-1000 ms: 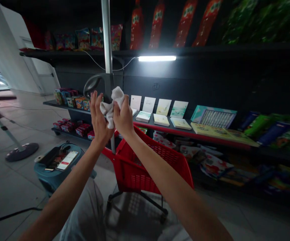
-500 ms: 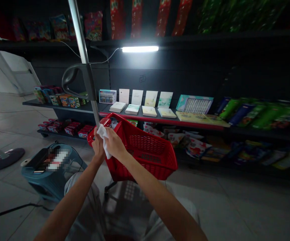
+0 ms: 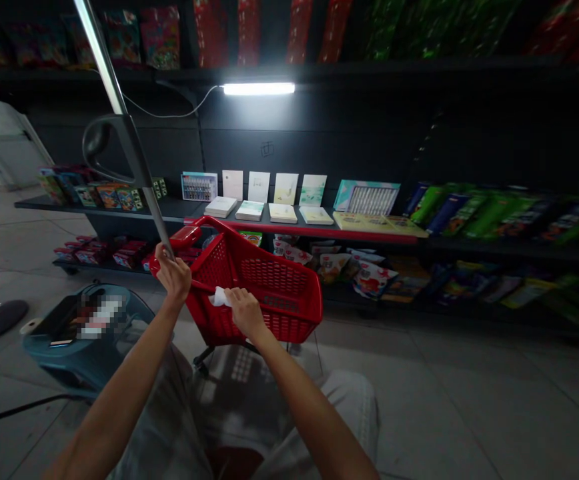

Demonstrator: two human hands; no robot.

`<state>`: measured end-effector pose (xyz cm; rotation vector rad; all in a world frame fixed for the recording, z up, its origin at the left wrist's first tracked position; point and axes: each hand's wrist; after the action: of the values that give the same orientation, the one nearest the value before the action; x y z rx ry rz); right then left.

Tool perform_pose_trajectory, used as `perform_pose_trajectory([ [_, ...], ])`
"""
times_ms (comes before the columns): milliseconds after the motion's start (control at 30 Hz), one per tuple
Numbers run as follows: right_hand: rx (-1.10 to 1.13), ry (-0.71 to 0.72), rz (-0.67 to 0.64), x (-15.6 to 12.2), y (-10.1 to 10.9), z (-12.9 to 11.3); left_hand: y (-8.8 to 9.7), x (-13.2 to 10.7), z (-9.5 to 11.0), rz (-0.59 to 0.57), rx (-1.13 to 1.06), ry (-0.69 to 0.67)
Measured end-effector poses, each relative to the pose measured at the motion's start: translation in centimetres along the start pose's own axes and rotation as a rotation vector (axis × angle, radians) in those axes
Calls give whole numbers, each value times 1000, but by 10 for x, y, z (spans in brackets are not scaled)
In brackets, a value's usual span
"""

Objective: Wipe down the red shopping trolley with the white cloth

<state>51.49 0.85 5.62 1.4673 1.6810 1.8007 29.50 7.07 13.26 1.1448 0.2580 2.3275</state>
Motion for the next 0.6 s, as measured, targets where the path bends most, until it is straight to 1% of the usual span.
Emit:
perform_pose_trajectory([
  [133,25,0,-2,10,-2,-6,3,8,-6,-3,-1,-4],
  [233,54,-24,-13,15,-3,-9,6,7,-11,-5,-23,-39],
  [300,82,-45,-30,18,-2,-9,9,-4,-14,26,-41,-93],
  [367,116,-56,-40,23,-3,-9,10,-21,-16,58,-44,-158],
  [400,135,-57,-42,26,-3,-9,10,-32,-17,50,-42,-203],
  [433,152,-57,-45,30,-4,-9,10,-42,-17,-4,-37,-277],
  [467,167,-59,-50,34,-5,-9,9,-50,-18,-89,-34,-371],
  [533,181,-67,-71,41,-8,-8,6,-62,-18,-291,-19,-549],
  [600,183,-73,-101,46,-8,-4,2,-65,-18,-422,24,-643],
])
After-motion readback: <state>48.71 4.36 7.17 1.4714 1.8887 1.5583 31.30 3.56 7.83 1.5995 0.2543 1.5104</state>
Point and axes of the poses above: each hand's wrist, its own x-axis towards the middle knuckle, its own y-axis out of the back of the hand, z = x × y, and after that the axes turned 1 degree about x, right-handed
